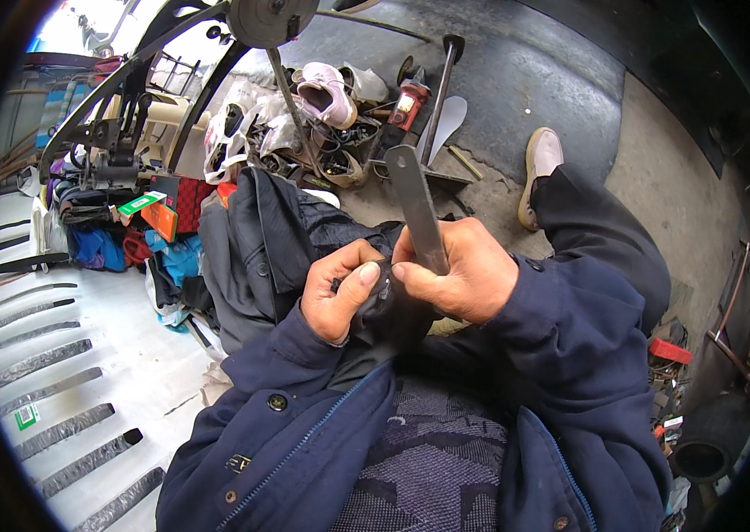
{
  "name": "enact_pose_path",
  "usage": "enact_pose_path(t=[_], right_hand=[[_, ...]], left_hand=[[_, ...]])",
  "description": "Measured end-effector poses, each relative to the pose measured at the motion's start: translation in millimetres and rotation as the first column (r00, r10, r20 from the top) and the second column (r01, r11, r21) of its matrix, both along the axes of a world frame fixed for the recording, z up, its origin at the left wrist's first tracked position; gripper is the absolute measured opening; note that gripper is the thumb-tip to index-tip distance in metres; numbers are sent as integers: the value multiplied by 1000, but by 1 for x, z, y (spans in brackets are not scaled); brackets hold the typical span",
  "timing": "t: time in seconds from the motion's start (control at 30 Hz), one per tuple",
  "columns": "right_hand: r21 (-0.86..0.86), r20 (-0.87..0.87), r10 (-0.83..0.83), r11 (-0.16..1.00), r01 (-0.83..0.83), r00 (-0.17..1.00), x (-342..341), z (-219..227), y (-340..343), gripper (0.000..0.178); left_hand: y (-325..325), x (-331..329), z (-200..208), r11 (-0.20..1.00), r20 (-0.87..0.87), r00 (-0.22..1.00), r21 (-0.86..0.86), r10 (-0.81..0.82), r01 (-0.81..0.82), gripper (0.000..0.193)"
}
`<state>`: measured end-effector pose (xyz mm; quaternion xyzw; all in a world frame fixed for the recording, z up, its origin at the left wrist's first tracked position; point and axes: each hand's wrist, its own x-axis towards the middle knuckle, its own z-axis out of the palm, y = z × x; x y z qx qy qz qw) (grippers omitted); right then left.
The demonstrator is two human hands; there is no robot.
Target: The person uses a flat metal tool to scrape and smooth a small area on a dark jacket held in their lap. They repeatedly rub the tool along the fabric, occasionally repositioning the jacket to access different spots.
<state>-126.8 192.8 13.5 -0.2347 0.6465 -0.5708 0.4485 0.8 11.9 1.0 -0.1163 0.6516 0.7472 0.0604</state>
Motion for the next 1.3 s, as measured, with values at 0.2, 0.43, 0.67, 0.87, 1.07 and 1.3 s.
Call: enact_pose_path(t=[0.2,0.43,0.67,0.87,1.07,1.3], right_hand=[[-123,195,-212,963,238,958,-1,3,4,19],[-360,119,-376,846,393,919,13,1,-6,32],[-422,-144,-365,863,276,920,13,-5,-8,28],[-392,-142,-351,879,273,926,15,-6,-8,27],[-382,-258,-353,892,241,899,13,-4,-9,25],[-358,-289,-362,899,250,886,14,-7,-10,21]], left_hand=[[7,-1,2,999,34,999,-36,4,-3,11],[9,-5,5,996,52,998,-91,20,-15,9],[9,-7,6,994,5,1000,-112,5,-5,10],[4,-7,4,998,87,996,58,-29,24,14],[1,-9,1,972,141,987,231,-77,43,18],[4,-10,-5,979,144,983,188,-111,83,13]])
